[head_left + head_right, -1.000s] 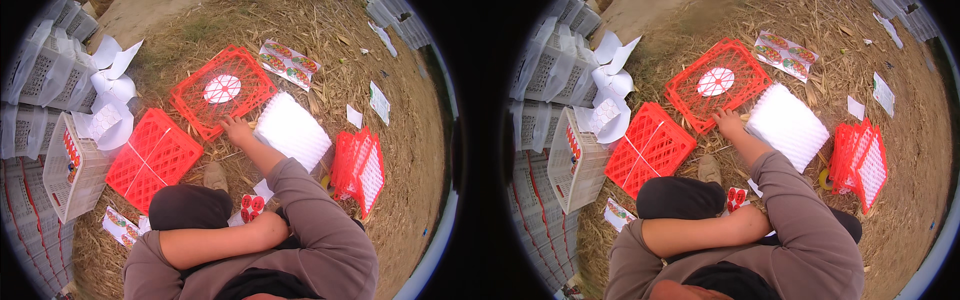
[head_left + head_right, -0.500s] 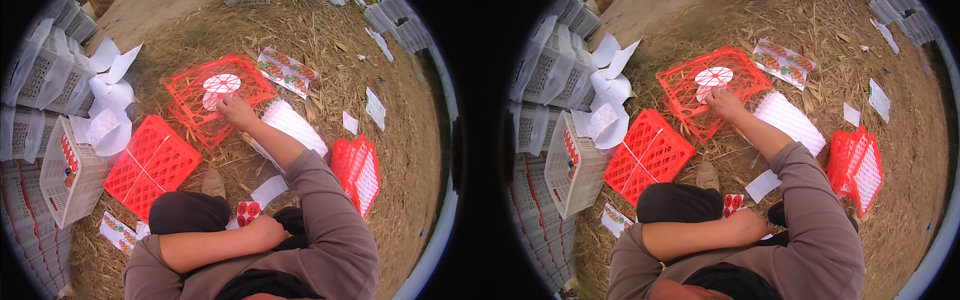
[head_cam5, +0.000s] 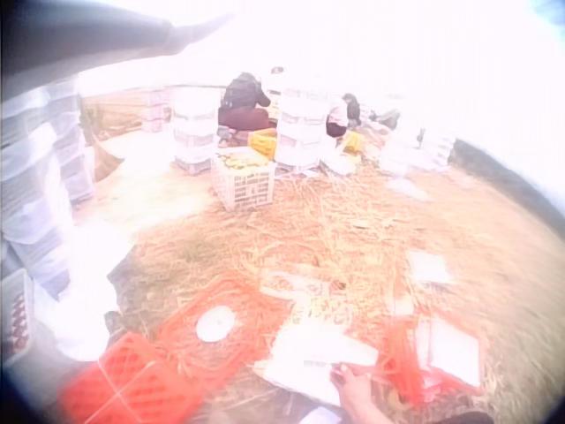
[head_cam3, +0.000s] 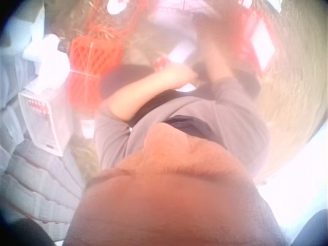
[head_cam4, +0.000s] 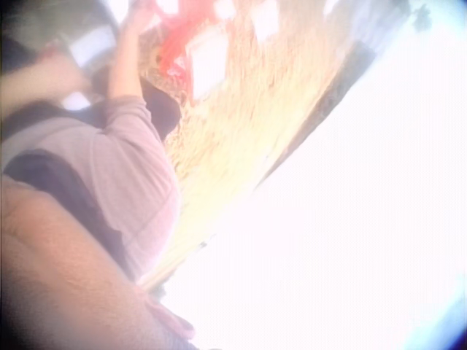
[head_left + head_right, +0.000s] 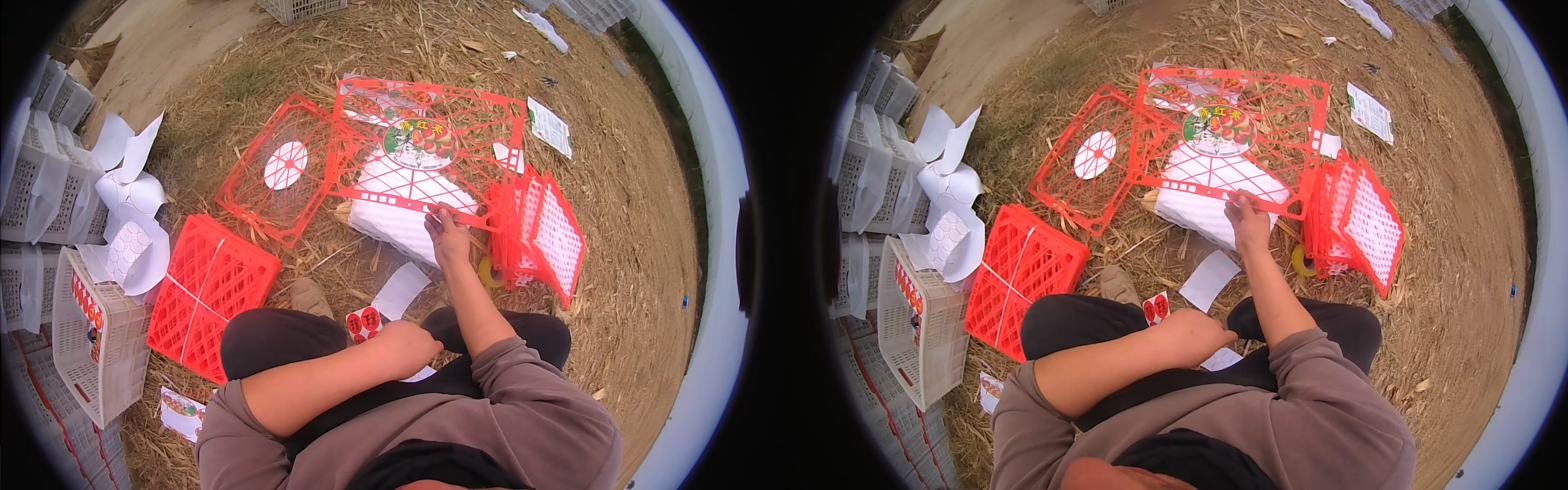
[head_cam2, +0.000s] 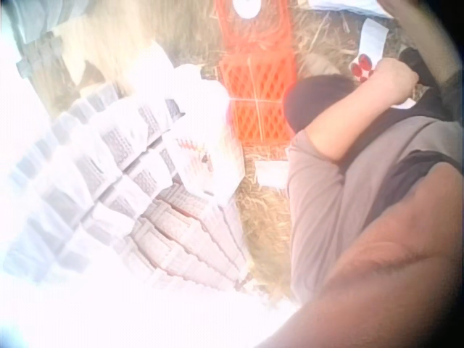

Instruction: The person assembles red plastic crates by inserting white foam inserts and affixing round stickers to the crate lids. They repeatedly pick up foam pieces, place them inside the crates, and apply stickers to the top surfaces.

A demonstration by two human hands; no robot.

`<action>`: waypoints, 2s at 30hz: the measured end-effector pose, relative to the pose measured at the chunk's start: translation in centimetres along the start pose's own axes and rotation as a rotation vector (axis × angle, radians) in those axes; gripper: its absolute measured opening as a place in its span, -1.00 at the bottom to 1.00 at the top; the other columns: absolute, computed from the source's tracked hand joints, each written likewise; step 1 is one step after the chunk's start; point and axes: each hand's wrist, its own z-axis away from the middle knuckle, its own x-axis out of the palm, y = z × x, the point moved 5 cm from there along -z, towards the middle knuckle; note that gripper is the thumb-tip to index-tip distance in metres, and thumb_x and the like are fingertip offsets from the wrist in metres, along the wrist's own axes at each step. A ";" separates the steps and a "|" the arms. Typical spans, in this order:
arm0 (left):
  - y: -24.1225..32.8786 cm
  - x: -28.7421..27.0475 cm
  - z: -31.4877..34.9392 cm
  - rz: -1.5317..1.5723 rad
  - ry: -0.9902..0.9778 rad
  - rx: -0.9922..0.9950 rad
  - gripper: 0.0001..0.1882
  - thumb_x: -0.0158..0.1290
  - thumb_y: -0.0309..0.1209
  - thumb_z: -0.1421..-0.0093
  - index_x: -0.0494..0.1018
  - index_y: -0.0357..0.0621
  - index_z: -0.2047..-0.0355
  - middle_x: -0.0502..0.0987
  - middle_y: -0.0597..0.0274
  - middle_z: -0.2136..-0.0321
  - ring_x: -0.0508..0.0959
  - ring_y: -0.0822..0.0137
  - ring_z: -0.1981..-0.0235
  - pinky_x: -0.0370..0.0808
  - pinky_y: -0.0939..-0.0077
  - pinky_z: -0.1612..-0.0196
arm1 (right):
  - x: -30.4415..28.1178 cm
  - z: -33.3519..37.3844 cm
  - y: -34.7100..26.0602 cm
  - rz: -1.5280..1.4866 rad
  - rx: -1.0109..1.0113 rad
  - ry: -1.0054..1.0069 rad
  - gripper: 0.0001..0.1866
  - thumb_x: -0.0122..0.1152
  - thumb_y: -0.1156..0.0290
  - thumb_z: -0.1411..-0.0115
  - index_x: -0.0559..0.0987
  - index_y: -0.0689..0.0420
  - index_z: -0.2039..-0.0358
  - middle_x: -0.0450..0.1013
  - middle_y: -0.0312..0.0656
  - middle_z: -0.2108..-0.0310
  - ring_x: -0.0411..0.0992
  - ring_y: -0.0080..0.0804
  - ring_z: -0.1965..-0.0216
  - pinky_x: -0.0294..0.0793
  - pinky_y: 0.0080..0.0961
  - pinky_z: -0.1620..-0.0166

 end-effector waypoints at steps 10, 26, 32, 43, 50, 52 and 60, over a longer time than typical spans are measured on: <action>-0.2 0.9 -0.9 0.006 -0.046 -0.065 -0.72 -0.01 -0.35 -0.39 0.61 -0.04 0.00 0.70 -0.02 0.22 0.71 -0.09 0.12 0.63 -0.02 0.10 | -10.8 0.7 14.3 -0.405 0.358 0.180 -0.77 0.29 0.21 -0.42 0.58 -0.05 -0.02 0.57 -0.30 0.09 0.53 -0.29 0.01 0.51 -0.27 -0.11; -1.4 0.9 -0.9 0.014 -0.043 -0.044 -0.60 -0.01 -0.36 -0.37 0.51 0.08 -0.20 0.68 -0.03 0.21 0.72 -0.08 0.17 0.64 -0.01 0.17 | -14.9 0.7 15.1 0.317 0.815 0.282 -0.43 0.24 -0.17 -0.36 0.55 0.15 0.07 0.63 0.03 0.13 0.53 -0.25 0.42 0.50 -0.42 0.37; -1.8 0.9 -1.1 0.025 -0.017 -0.040 -0.60 -0.01 -0.39 -0.34 0.53 0.01 -0.18 0.69 -0.05 0.25 0.72 -0.08 0.19 0.63 -0.03 0.19 | -7.1 -2.3 7.7 1.422 -0.250 -0.161 -0.45 0.45 0.15 -0.14 0.52 0.09 -0.09 0.55 0.06 0.08 0.57 -0.11 0.19 0.59 -0.21 0.15; -2.6 0.6 -1.2 0.036 0.006 -0.044 -0.51 0.03 -0.43 -0.28 0.50 0.02 -0.23 0.68 0.00 0.34 0.73 -0.04 0.26 0.64 0.01 0.28 | -2.5 -0.7 8.4 1.760 -0.732 -0.368 -0.53 0.22 0.57 -0.05 0.48 0.01 -0.02 0.36 -0.03 0.01 0.46 0.02 0.07 0.50 -0.05 0.07; -2.5 0.7 -1.6 0.011 -0.047 -0.031 -0.56 0.03 -0.41 -0.30 0.50 0.03 -0.20 0.67 0.03 0.35 0.73 -0.03 0.29 0.64 0.03 0.32 | -3.5 0.1 8.1 1.703 -0.706 -0.453 -0.51 0.25 0.59 0.01 0.53 0.05 0.00 0.39 -0.01 -0.03 0.47 0.05 0.00 0.49 -0.04 0.00; -2.5 0.6 -1.6 0.023 -0.024 -0.022 -0.59 0.03 -0.40 -0.31 0.51 0.01 -0.17 0.67 0.03 0.36 0.73 -0.03 0.30 0.64 0.03 0.33 | -3.6 0.2 8.3 1.747 -0.671 -0.463 -0.50 0.27 0.56 0.02 0.54 0.05 -0.01 0.40 -0.01 -0.03 0.46 0.03 -0.03 0.46 -0.04 -0.04; -2.2 0.3 -1.0 0.019 -0.032 -0.050 -0.53 0.10 -0.42 -0.25 0.50 0.00 -0.20 0.68 0.02 0.29 0.73 -0.04 0.26 0.66 0.04 0.27 | -2.2 -1.7 4.9 1.649 -0.840 -0.359 -0.33 0.41 0.16 -0.13 0.49 -0.05 -0.27 0.30 0.04 -0.29 0.27 0.11 -0.32 0.25 0.11 -0.33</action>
